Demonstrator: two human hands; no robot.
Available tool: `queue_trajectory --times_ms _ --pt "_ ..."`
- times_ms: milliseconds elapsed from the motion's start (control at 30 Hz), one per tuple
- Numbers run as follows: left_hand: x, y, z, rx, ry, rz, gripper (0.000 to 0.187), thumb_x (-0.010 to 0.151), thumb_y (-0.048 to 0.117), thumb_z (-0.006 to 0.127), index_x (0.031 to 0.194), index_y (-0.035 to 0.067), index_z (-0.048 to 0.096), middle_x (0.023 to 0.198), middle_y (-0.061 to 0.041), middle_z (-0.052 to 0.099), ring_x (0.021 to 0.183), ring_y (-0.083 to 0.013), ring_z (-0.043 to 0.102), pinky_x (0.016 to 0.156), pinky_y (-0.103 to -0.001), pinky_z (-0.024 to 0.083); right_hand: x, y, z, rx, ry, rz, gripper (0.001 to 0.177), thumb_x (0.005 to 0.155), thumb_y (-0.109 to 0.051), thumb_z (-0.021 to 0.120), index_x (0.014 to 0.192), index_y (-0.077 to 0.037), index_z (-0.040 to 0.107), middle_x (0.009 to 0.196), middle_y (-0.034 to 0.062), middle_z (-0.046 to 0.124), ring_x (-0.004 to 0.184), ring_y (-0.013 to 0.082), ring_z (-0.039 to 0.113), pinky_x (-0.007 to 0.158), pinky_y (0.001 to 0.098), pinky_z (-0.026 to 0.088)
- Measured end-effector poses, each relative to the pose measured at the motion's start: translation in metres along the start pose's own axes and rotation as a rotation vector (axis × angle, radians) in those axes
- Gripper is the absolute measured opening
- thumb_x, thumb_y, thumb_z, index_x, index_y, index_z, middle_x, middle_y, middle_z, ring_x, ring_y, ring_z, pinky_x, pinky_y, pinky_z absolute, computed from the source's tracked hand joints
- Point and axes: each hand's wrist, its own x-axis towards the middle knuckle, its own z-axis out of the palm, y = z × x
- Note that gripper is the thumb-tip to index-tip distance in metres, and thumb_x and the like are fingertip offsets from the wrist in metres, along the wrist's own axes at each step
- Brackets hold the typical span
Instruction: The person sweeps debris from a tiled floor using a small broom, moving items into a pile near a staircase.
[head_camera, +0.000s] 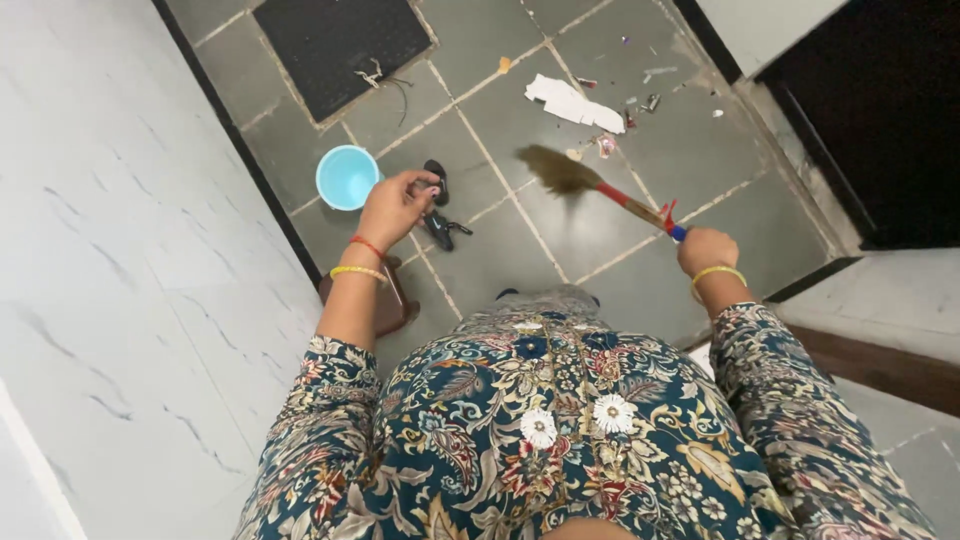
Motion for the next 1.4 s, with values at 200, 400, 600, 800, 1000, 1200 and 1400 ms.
queue_trajectory --times_ms 200,400,600,800,1000,1200,1400 --pt "-0.035 -0.023 -0.047 0.033 0.076 0.022 0.024 0.094 0.018 0.072 0.116 0.009 0.073 0.075 -0.005 0.072 0.060 -0.0112 0.069 0.058 -0.027 0.054 0.011 -0.090 -0.013 0.300 0.116 0.007 0.035 0.098 -0.033 0.061 0.120 -0.008 0.072 0.114 0.0235 0.073 0.108 0.0439 0.068 0.093 0.0523 0.053" --pt "-0.046 -0.040 -0.082 -0.065 0.122 -0.009 0.026 0.095 0.018 0.070 0.118 0.008 0.072 0.075 -0.005 0.071 0.058 -0.0106 0.067 0.056 -0.028 0.054 -0.020 -0.149 -0.053 0.382 0.057 -0.146 0.041 0.097 -0.039 0.063 0.124 -0.009 0.068 0.114 0.0237 0.072 0.109 0.0438 0.067 0.094 0.0526 0.052" --pt "-0.016 -0.047 -0.080 -0.106 0.111 -0.068 0.027 0.095 0.018 0.069 0.119 0.007 0.072 0.075 -0.004 0.071 0.057 -0.0102 0.066 0.056 -0.028 0.054 0.009 -0.181 -0.045 0.110 -0.107 -0.282 0.039 0.096 -0.038 0.062 0.124 -0.012 0.069 0.115 0.0187 0.073 0.111 0.0385 0.069 0.095 0.0491 0.053" --pt "0.040 -0.038 -0.081 -0.039 0.090 -0.161 0.027 0.095 0.019 0.069 0.119 0.008 0.072 0.074 -0.006 0.072 0.057 -0.0110 0.066 0.058 -0.028 0.054 0.113 -0.170 -0.030 -0.059 -0.129 -0.192 0.030 0.097 -0.024 0.055 0.115 -0.014 0.077 0.119 0.0135 0.073 0.111 0.0332 0.070 0.092 0.0444 0.057" --pt "0.120 -0.016 -0.094 0.032 0.096 -0.188 0.027 0.095 0.019 0.069 0.120 0.009 0.072 0.075 -0.008 0.073 0.059 -0.0132 0.069 0.058 -0.029 0.054 0.228 -0.171 -0.091 -0.031 0.011 -0.094 0.029 0.100 -0.020 0.053 0.113 -0.012 0.078 0.116 0.0132 0.076 0.108 0.0324 0.073 0.089 0.0438 0.059" --pt "0.211 0.011 -0.081 0.106 0.014 -0.156 0.029 0.094 0.022 0.069 0.121 0.012 0.071 0.077 -0.004 0.074 0.062 -0.0141 0.072 0.063 -0.029 0.055 0.294 -0.197 -0.139 0.140 0.181 -0.147 0.027 0.101 -0.020 0.053 0.111 -0.007 0.074 0.111 0.0178 0.075 0.102 0.0370 0.073 0.086 0.0479 0.058" --pt "0.279 0.034 -0.077 0.032 -0.005 -0.148 0.029 0.095 0.023 0.068 0.122 0.013 0.070 0.080 -0.005 0.074 0.066 -0.0142 0.072 0.064 -0.029 0.057 0.275 -0.181 -0.167 0.229 0.017 -0.221 0.039 0.100 -0.040 0.056 0.118 -0.007 0.067 0.104 0.0209 0.074 0.098 0.0417 0.070 0.085 0.0535 0.054"
